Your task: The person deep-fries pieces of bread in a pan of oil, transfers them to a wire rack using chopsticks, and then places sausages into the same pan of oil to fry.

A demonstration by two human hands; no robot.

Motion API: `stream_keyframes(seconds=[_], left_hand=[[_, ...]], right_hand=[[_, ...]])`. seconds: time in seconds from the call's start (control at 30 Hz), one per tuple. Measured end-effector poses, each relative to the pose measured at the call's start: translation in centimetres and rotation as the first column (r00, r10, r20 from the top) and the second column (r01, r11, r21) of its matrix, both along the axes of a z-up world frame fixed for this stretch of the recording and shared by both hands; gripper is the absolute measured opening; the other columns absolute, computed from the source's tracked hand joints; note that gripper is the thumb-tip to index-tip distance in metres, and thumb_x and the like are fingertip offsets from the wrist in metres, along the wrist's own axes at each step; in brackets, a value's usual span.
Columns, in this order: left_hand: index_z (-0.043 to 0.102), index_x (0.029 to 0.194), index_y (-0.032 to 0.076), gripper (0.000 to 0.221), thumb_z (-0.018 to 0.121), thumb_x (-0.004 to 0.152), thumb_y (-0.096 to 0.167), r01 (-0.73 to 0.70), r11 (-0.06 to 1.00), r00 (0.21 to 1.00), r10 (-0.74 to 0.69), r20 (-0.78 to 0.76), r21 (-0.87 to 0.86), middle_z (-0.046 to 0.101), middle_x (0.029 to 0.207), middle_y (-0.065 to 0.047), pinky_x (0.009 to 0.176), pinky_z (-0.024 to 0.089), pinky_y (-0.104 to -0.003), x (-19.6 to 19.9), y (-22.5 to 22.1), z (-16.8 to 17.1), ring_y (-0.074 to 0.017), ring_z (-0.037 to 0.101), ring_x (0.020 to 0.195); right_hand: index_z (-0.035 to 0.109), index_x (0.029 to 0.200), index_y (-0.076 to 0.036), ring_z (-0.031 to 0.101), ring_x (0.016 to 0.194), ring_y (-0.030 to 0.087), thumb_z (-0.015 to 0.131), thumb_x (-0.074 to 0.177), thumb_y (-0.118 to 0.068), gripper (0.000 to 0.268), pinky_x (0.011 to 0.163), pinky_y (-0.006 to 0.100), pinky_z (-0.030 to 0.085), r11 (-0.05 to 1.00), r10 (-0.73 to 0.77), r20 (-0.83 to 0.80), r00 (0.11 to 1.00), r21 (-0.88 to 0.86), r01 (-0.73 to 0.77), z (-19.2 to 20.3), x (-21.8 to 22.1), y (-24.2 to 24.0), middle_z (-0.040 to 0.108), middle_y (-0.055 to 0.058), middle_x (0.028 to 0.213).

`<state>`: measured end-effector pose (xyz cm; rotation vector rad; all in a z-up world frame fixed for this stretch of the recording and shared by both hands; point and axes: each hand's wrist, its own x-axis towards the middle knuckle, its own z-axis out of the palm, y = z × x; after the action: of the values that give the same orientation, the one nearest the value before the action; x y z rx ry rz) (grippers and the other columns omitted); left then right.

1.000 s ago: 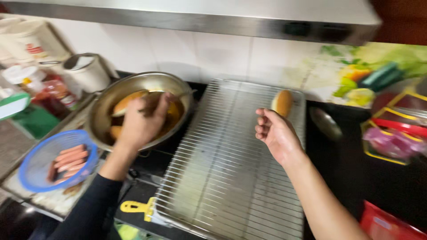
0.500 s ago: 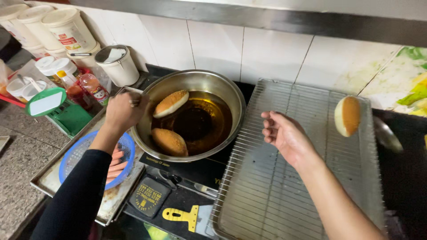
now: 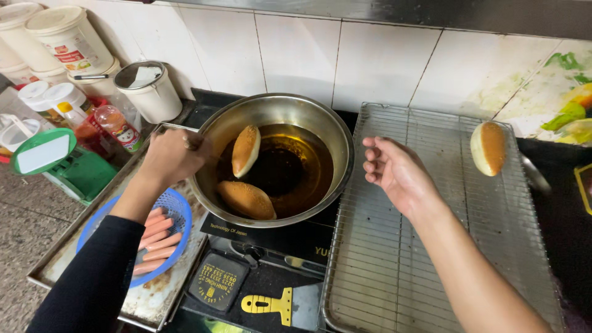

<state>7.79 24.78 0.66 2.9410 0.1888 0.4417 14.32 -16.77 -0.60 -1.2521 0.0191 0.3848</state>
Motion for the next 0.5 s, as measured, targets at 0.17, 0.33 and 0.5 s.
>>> stream_keyframes(seconds=[0.17,0.33,0.5], left_hand=[[0.081,0.086,0.013,0.039,0.060,0.096,0.044,0.102,0.995,0.981,-0.102,-0.167,-0.006,0.075,0.085,-0.018,0.085,0.051,-0.054,0.5,-0.5,-1.0,-0.0389,0.071,0.085],[0.079,0.096,0.013,0.035,0.062,0.094,0.044,0.156,0.984,0.974,-0.168,-0.155,-0.083,0.076,0.088,-0.017,0.090,0.052,-0.049,0.8,-1.9,-0.8,-0.0375,0.072,0.089],[0.082,0.096,0.014,0.033,0.066,0.089,0.041,0.258,0.962,0.962,-0.264,-0.070,-0.086,0.077,0.090,-0.014,0.096,0.045,-0.051,1.4,-3.6,-0.4,-0.0365,0.071,0.089]], right_hand=[[0.064,0.106,-0.007,0.054,0.073,0.013,0.055,0.102,-0.025,0.021,0.065,0.030,0.044,1.000,0.020,0.026,0.999,0.009,-0.020,1.2,-0.6,0.7,0.057,-0.001,0.082],[0.064,0.107,-0.006,0.054,0.073,0.013,0.054,0.103,-0.026,0.023,0.065,0.030,0.044,0.999,0.004,0.033,0.999,-0.032,-0.003,1.8,-1.4,1.0,0.057,0.000,0.082],[0.064,0.107,-0.006,0.054,0.073,0.013,0.054,0.103,-0.024,0.022,0.064,0.030,0.044,1.000,0.001,0.037,0.999,0.010,-0.002,1.8,-1.5,0.8,0.057,-0.001,0.082]])
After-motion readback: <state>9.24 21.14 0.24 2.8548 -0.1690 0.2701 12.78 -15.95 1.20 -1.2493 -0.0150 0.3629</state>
